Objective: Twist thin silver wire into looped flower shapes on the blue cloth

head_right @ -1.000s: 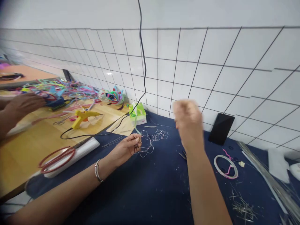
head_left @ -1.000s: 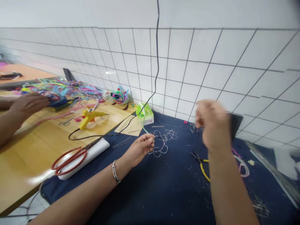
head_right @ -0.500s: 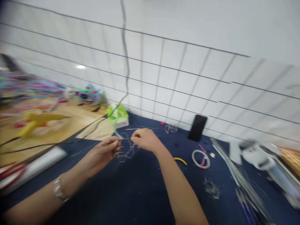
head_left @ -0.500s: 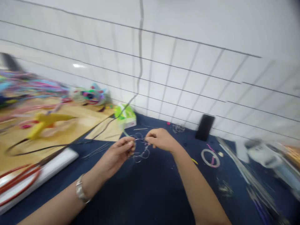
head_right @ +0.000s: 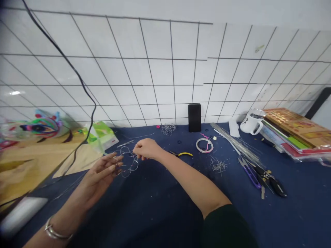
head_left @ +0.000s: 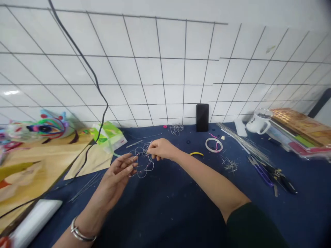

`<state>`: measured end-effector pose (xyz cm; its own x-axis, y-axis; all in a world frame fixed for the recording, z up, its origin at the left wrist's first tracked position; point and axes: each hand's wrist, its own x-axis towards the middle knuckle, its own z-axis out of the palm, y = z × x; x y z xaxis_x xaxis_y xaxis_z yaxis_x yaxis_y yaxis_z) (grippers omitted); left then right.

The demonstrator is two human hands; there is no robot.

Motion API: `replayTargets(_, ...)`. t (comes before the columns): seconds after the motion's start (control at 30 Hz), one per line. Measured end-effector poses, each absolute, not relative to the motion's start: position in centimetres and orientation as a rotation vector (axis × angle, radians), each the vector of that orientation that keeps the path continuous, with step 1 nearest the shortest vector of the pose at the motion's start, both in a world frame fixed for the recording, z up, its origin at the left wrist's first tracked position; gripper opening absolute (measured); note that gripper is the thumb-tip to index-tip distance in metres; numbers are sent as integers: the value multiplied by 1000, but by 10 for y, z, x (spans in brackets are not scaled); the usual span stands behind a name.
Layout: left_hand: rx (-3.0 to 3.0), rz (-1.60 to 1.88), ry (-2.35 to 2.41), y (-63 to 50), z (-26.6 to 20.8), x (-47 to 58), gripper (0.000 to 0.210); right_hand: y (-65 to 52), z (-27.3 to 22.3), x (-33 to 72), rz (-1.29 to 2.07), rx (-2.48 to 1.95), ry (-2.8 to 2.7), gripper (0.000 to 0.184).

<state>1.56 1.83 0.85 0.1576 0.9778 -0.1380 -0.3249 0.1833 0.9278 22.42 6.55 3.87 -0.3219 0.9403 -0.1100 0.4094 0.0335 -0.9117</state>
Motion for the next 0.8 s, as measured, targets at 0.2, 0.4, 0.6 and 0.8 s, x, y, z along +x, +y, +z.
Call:
replayTargets(0.2, 1106, 1123, 978, 13, 12, 20, 68, 60, 23, 221, 1335, -1335, -1654, 11)
replayTargets(0.4, 1004, 1086, 928, 18, 8, 15, 46, 60, 12, 219, 1446, -1252, -1564, 13)
replayTargets(0.6, 837, 1031, 853, 25, 2, 9, 30, 58, 12, 215, 1419, -1262, -1490, 16)
replayTargets(0.8, 803, 1033, 804, 25, 0, 12, 16, 47, 25, 211, 1326, -1173, -1635, 18)
